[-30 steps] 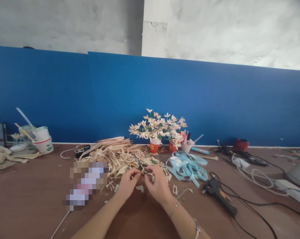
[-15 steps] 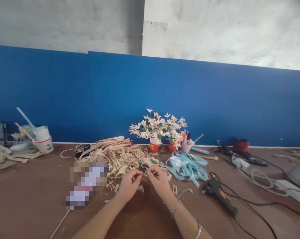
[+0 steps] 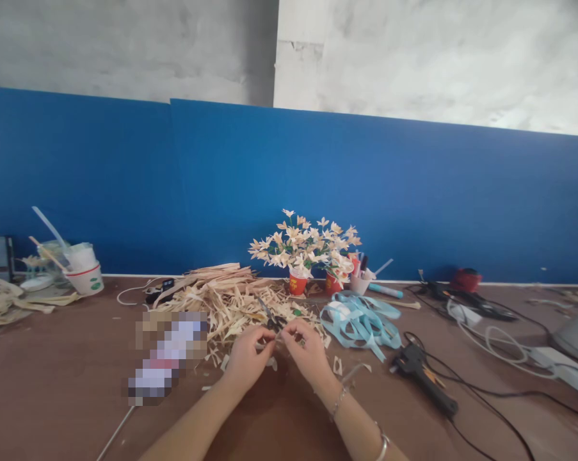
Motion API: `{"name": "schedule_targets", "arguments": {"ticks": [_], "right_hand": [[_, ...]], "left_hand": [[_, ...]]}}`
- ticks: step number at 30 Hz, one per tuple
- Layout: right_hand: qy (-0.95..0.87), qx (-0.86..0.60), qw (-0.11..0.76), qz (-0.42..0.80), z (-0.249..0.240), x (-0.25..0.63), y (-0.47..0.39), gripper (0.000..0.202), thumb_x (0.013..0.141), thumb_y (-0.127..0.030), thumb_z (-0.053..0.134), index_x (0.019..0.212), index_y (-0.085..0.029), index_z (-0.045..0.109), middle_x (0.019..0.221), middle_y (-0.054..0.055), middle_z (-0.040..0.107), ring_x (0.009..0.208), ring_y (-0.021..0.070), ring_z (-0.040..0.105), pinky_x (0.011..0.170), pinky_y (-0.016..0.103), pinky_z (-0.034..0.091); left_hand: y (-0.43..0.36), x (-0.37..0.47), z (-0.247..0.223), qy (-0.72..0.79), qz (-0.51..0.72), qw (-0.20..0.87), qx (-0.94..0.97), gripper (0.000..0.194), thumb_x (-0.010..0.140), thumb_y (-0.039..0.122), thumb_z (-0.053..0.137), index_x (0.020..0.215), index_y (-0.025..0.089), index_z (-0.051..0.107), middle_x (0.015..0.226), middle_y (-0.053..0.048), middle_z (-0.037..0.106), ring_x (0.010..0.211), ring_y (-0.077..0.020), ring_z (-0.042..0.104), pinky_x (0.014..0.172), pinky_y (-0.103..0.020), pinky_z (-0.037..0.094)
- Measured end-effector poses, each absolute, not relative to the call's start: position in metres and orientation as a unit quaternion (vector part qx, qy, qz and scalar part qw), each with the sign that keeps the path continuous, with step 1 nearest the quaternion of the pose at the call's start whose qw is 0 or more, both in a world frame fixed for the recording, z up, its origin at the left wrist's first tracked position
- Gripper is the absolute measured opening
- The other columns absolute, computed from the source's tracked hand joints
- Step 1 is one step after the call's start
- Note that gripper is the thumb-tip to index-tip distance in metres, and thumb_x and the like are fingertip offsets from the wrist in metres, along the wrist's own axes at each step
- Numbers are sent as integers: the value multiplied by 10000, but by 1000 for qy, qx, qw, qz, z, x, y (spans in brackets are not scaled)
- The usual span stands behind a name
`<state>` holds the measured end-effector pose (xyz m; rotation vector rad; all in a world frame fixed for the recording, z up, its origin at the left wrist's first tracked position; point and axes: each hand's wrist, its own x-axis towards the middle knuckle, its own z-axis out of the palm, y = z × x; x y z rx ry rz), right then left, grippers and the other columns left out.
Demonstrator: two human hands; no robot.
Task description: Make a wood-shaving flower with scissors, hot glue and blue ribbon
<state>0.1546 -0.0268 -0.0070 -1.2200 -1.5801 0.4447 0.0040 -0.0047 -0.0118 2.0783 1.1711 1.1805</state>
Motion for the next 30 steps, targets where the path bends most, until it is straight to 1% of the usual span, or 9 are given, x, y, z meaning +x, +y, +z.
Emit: {"name": "schedule_targets", "arguments": {"ticks": [5,12,21,30], "right_hand": [[-655,-503,528,197,-7,154,-26,155,767,-221,518,621,-178,552,681,9,568,685,148,535,619,241,405],[-643,-510,527,220,-9,153,-26,160,759,-209,532,603,-175,535,681,4,554,685,145,528,617,241,395],[-642,-503,534,223,-11,153,-23,168,747,-225,536,586,-178,537,672,5,557,673,143,525,597,239,398],[-641,-499,539,221,-10,152,-24,172,747,-232,542,583,-178,539,669,2,555,671,138,520,599,235,395]], "left_hand": [[-6,5,-11,422,439,220,762,93,703,176,533,694,205,620,729,-41,634,752,-202,576,705,-305,442],[-7,5,-14,424,426,195,775,89,707,151,513,703,193,591,723,-23,613,732,-175,570,685,-286,453],[-5,6,-16,423,419,197,779,88,692,137,519,689,191,589,718,-22,614,742,-171,569,681,-275,450],[-4,5,-20,427,418,197,777,88,713,156,510,676,185,585,709,-20,607,724,-162,561,685,-276,430]]}}
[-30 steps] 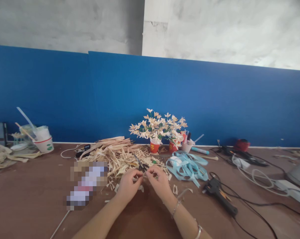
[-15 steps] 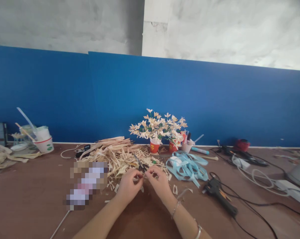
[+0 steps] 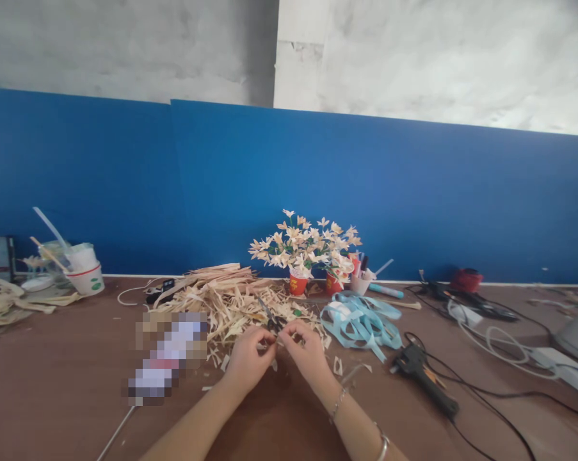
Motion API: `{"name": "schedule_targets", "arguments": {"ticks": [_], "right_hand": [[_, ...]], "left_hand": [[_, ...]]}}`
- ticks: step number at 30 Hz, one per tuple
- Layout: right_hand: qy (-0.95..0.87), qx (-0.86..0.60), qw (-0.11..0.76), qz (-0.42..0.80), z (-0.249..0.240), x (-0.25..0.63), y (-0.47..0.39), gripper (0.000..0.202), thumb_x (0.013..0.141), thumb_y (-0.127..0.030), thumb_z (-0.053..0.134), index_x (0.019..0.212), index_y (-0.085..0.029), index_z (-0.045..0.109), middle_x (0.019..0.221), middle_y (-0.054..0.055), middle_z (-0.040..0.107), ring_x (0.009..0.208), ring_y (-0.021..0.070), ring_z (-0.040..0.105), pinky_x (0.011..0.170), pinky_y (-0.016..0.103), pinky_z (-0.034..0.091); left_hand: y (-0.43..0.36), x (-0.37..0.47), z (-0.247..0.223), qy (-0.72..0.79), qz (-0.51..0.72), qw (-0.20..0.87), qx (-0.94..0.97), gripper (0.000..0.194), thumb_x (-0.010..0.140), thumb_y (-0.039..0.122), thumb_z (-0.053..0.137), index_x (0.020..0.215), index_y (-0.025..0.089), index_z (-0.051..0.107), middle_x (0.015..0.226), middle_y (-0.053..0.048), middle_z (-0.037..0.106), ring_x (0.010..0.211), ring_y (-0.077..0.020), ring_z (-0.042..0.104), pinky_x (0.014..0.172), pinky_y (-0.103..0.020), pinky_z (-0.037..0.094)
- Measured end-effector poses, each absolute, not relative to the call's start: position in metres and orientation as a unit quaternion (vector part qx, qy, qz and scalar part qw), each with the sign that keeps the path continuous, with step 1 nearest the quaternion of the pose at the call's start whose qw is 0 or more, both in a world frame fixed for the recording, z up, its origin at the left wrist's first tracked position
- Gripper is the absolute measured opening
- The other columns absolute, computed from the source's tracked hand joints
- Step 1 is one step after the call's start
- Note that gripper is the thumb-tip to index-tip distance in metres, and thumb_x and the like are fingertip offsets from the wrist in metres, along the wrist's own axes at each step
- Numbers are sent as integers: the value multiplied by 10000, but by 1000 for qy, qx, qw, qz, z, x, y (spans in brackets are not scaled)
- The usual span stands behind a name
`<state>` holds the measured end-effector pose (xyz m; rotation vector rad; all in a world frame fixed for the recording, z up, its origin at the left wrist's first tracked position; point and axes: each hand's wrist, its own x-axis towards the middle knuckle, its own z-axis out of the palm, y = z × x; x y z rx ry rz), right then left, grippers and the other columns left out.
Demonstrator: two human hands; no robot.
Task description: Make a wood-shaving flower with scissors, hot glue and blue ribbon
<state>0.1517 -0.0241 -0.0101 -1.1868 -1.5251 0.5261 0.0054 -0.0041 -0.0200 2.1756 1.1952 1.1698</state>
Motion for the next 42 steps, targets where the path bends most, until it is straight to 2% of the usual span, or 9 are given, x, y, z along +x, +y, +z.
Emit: {"name": "schedule_targets", "arguments": {"ticks": [20,32,38,42], "right_hand": [[-644,-488,545,222,-9,152,-24,158,742,-235,561,595,-177,568,729,24,575,732,153,545,626,249,414],[-634,-489,548,241,-7,153,-25,174,758,-247,541,598,-178,550,728,21,573,711,147,529,604,239,407],[-636,-480,549,252,-7,157,-24,174,781,-255,522,632,-175,561,754,24,580,745,151,541,674,251,418],[-648,-475,540,251,-8,160,-23,168,785,-261,523,654,-172,578,785,30,589,762,152,544,684,253,419]], "left_hand": [[-4,7,-22,427,428,220,765,75,676,140,491,649,183,547,675,-3,575,665,-138,533,637,-247,412],[-2,7,-20,438,431,266,743,76,679,190,511,649,175,578,658,-3,596,615,-135,535,573,-230,410],[-6,7,-12,444,424,294,733,83,665,212,532,677,172,604,646,0,598,585,-126,514,555,-224,398],[-9,4,-6,422,405,352,731,139,693,231,494,704,160,613,647,-5,594,546,-113,489,530,-213,381]]}}
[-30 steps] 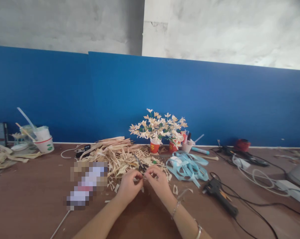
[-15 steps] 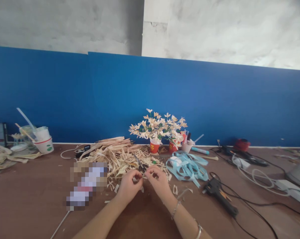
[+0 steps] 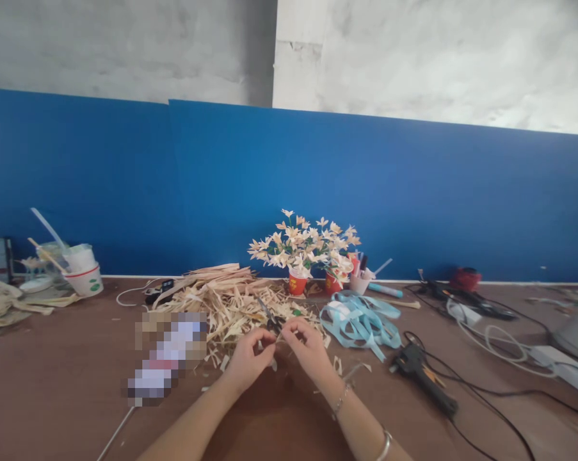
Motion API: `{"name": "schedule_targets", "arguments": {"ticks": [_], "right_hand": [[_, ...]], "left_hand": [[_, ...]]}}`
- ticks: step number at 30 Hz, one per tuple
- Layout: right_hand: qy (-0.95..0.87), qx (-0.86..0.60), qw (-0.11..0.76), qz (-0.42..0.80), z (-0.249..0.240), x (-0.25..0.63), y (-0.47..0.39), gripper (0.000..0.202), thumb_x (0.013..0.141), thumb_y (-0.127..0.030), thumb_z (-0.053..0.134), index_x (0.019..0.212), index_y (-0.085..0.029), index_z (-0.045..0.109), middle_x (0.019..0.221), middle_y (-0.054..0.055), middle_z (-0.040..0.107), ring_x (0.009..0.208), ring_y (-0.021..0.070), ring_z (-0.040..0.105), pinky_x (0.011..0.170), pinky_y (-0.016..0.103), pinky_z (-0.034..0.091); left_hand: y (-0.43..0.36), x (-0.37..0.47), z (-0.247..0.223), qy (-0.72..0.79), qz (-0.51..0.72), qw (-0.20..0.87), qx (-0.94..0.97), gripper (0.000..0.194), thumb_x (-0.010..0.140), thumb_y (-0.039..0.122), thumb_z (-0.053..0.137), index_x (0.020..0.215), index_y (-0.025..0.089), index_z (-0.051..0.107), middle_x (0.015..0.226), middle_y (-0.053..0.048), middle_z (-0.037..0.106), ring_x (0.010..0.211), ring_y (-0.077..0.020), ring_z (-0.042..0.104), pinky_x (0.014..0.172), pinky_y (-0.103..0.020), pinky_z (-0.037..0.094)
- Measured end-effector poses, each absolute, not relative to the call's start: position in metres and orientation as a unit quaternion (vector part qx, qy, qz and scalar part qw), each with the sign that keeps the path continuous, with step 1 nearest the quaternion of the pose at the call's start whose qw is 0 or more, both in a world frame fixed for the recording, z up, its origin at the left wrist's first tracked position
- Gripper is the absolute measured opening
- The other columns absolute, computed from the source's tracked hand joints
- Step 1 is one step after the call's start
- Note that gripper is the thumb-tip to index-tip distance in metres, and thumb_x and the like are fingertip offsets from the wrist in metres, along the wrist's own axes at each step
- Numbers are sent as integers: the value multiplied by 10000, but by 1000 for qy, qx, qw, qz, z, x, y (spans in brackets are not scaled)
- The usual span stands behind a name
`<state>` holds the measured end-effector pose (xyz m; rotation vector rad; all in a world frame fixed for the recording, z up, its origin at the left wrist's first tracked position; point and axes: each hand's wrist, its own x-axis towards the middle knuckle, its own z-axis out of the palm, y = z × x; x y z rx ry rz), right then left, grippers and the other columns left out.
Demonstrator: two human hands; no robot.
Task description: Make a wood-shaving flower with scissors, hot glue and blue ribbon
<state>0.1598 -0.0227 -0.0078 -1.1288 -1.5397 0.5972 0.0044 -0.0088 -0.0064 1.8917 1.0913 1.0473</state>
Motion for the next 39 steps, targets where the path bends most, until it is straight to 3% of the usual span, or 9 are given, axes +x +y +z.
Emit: {"name": "schedule_targets", "arguments": {"ticks": [7,12,14,20,23,27,34,39], "right_hand": [[-659,-472,530,248,-8,162,-21,175,784,-267,524,651,-172,585,772,31,589,755,155,550,645,242,426],[-645,-523,528,177,-11,162,-21,156,817,-228,465,783,-181,611,793,43,606,761,168,549,684,274,421],[-684,-528,488,126,-14,161,-22,129,795,-188,489,772,-185,615,788,48,600,775,178,536,709,291,409],[-800,-539,262,32,-16,152,-33,144,701,-126,573,782,-223,644,902,33,589,910,206,478,784,329,322],[-801,-555,225,12,-17,148,-37,140,684,-151,594,798,-221,633,953,33,582,939,222,456,774,340,293],[-794,-561,231,13,-18,144,-37,95,682,-128,578,730,-204,606,931,32,583,917,210,462,745,317,284],[-744,-591,313,14,-12,147,-32,152,682,-64,513,704,-197,581,677,17,612,703,174,522,735,311,313],[-746,-527,406,22,-9,151,-31,233,786,-97,442,878,-213,622,826,48,635,805,200,540,750,320,364]], "left_hand": [[-7,4,-7,412,390,388,727,186,719,275,481,638,154,598,579,-1,567,517,-112,474,520,-214,379],[3,2,-17,450,418,369,698,211,732,324,486,682,160,608,590,2,584,508,-121,491,526,-230,403],[6,0,-19,467,447,364,671,222,738,344,484,704,165,612,619,-2,606,546,-139,527,554,-247,432],[10,-2,-21,480,473,345,654,223,729,349,504,713,165,628,658,-16,647,603,-163,573,585,-269,463],[9,-1,-23,479,464,338,664,223,743,345,493,716,168,625,676,-16,652,622,-163,581,591,-262,460],[8,0,-26,482,463,332,666,229,745,357,487,723,176,627,651,-4,644,596,-157,575,574,-255,454],[10,1,-28,481,444,334,679,212,739,331,490,709,171,626,647,-5,636,565,-145,552,554,-242,433],[8,4,-26,475,434,326,693,192,731,298,493,677,171,626,613,2,619,580,-147,551,570,-241,430]]}}
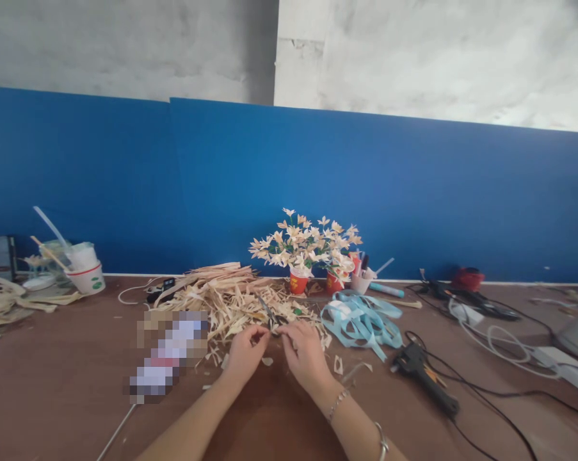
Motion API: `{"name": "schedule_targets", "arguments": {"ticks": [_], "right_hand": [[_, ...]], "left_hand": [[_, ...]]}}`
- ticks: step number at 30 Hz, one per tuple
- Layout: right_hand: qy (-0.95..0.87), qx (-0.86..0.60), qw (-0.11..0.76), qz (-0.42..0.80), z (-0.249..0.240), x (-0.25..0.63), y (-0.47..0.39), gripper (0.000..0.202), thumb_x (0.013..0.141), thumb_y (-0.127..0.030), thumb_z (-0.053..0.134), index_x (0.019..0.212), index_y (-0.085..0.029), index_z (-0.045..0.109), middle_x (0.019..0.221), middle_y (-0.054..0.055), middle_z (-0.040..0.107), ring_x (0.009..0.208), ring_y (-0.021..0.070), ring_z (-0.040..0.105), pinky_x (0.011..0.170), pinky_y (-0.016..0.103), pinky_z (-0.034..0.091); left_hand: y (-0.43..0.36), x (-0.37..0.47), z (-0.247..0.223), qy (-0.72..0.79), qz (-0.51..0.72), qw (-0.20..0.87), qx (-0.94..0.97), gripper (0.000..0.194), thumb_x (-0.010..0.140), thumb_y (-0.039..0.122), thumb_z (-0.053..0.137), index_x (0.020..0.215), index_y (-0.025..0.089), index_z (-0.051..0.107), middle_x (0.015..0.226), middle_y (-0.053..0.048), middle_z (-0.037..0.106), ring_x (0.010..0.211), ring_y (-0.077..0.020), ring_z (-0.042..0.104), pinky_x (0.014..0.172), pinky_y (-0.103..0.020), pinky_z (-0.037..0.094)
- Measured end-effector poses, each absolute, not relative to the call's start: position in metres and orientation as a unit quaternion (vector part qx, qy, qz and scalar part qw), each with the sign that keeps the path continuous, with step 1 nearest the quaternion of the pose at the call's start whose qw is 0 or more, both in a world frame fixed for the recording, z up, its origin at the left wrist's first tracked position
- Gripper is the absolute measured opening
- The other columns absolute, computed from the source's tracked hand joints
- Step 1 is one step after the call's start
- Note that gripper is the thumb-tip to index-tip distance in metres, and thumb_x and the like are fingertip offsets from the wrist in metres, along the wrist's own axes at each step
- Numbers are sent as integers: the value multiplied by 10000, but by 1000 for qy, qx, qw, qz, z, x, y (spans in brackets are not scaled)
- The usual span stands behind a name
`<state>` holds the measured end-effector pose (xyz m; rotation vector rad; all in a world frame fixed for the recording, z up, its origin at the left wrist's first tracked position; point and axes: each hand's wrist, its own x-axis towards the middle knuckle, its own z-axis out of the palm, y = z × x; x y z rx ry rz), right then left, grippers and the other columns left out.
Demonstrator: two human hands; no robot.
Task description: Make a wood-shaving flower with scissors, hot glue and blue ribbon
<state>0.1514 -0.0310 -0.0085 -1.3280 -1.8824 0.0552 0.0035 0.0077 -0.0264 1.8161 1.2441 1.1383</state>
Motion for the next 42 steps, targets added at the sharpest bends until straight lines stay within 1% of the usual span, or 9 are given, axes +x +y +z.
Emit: {"name": "schedule_targets", "arguments": {"ticks": [2,4,8,10,16,25,36,42], "right_hand": [[-751,-504,425,36,-11,152,-30,256,808,-114,429,967,-208,606,852,59,630,814,199,543,744,316,389],[-741,-506,439,51,-14,151,-29,245,807,-131,445,997,-192,587,843,63,628,787,194,551,726,312,411],[-728,-529,433,58,-17,149,-28,139,784,-136,483,832,-189,602,783,49,630,750,190,554,696,303,416],[-730,-534,425,49,-16,148,-28,123,775,-131,496,788,-191,602,758,45,626,744,190,550,693,301,410],[-736,-530,420,18,-13,148,-29,119,760,-104,512,766,-184,601,732,36,615,728,180,535,683,287,392],[-740,-523,423,-9,-16,148,-28,125,757,-85,522,771,-184,597,741,29,616,736,174,534,700,283,388],[-751,-525,398,-38,-12,146,-32,130,739,-59,527,761,-174,582,733,26,593,732,176,508,696,282,359],[-750,-528,394,-53,-10,144,-32,102,743,-80,527,750,-172,572,712,21,585,710,168,504,676,268,353]], "left_hand": [[6,4,-25,474,425,329,698,183,732,283,491,684,170,627,610,3,619,575,-147,551,564,-239,429],[5,5,-24,473,420,326,703,172,733,264,491,692,169,628,612,1,623,572,-146,553,564,-237,428],[4,5,-25,464,414,303,722,167,740,240,489,679,169,627,624,-5,628,579,-144,558,565,-232,422],[4,5,-27,461,413,290,730,167,742,230,486,669,171,625,637,-8,631,596,-145,562,572,-230,419],[3,6,-29,457,408,260,747,171,749,222,477,691,178,632,683,-13,638,661,-153,568,628,-244,418],[1,6,-27,463,389,244,758,182,756,223,460,706,186,631,705,-19,632,683,-158,556,655,-257,411],[-5,3,-17,439,356,160,809,151,757,174,465,705,188,606,735,-37,613,760,-182,541,696,-282,400],[-7,3,-15,436,340,125,824,157,765,160,454,697,193,592,733,-41,606,771,-190,532,692,-288,392]]}}
